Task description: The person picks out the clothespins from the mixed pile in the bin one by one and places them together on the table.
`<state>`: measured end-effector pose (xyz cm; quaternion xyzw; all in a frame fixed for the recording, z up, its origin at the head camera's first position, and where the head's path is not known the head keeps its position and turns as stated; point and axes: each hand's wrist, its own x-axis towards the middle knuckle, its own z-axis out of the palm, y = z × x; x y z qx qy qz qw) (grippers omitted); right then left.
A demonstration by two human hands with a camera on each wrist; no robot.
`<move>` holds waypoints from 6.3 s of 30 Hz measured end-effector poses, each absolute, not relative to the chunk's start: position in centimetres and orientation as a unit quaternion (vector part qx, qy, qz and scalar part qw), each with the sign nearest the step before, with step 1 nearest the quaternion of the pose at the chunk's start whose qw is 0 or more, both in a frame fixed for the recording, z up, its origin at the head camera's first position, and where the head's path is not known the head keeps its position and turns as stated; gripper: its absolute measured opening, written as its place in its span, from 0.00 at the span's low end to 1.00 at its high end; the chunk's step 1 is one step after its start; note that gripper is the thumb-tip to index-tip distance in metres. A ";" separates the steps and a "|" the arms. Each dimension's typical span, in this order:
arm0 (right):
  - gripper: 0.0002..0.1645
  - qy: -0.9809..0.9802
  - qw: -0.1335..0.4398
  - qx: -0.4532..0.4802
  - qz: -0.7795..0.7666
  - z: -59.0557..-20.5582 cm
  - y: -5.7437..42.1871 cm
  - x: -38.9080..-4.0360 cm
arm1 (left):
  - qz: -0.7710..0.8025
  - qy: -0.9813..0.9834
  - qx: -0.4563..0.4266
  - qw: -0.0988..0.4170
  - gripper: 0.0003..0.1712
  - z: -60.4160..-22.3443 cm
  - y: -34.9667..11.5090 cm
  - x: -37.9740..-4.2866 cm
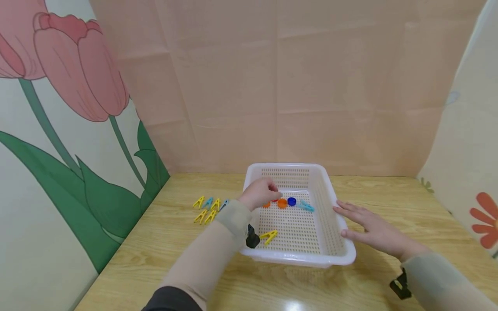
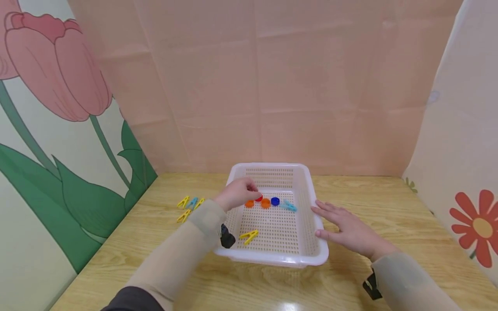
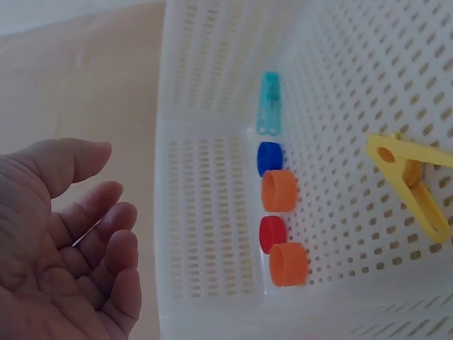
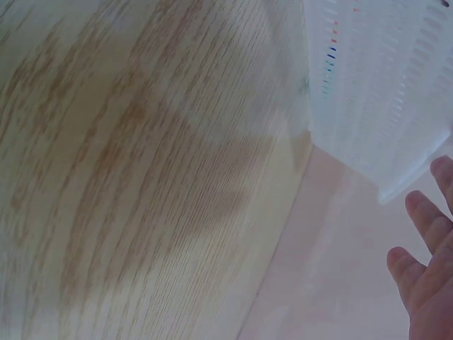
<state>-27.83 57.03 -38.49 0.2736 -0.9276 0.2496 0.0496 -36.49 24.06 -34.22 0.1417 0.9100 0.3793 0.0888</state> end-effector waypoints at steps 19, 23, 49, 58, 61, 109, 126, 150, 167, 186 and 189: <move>0.38 -0.924 0.049 0.279 0.257 -38.3 56.9 -27.6 | 0.078 0.960 0.141 0.228 0.26 -36.7 25.5 -36.6; 0.38 -0.927 0.044 0.273 0.255 -38.4 57.1 -27.8 | 0.060 0.959 0.130 0.243 0.27 -36.6 25.6 -36.1; 0.38 -0.926 0.049 0.275 0.256 -38.5 57.0 -27.9 | 0.025 0.955 0.105 0.276 0.18 -36.2 26.9 -34.6; 0.38 -0.927 0.045 0.272 0.254 -38.2 56.9 -27.7 | 0.005 0.953 0.204 0.224 0.13 -37.2 27.1 -35.2; 0.38 -0.928 0.041 0.270 0.255 -38.2 57.0 -27.7 | -0.008 0.953 0.212 0.216 0.13 -37.1 27.1 -35.1; 0.37 -0.926 0.039 0.269 0.261 -38.2 56.9 -27.6 | 0.065 0.967 0.160 0.185 0.18 -37.6 27.3 -36.2; 0.38 -0.926 0.033 0.265 0.267 -38.1 56.8 -27.5 | 0.178 0.960 0.170 0.130 0.14 -37.4 27.4 -37.4; 0.38 -0.925 0.033 0.270 0.265 -38.1 56.7 -27.6 | 0.320 0.918 0.208 0.106 0.14 -36.3 26.9 -38.0; 0.38 -0.925 0.048 0.270 0.262 -38.4 56.6 -27.3 | 0.349 0.907 0.212 0.101 0.17 -33.1 24.7 -36.7; 0.38 -0.928 0.046 0.262 0.262 -38.3 56.0 -26.1 | 0.389 0.897 0.203 0.058 0.13 -30.4 19.1 -35.4; 0.38 -0.927 0.045 0.264 0.261 -38.3 56.1 -26.1 | 0.396 0.897 0.192 0.052 0.14 -30.4 17.9 -35.4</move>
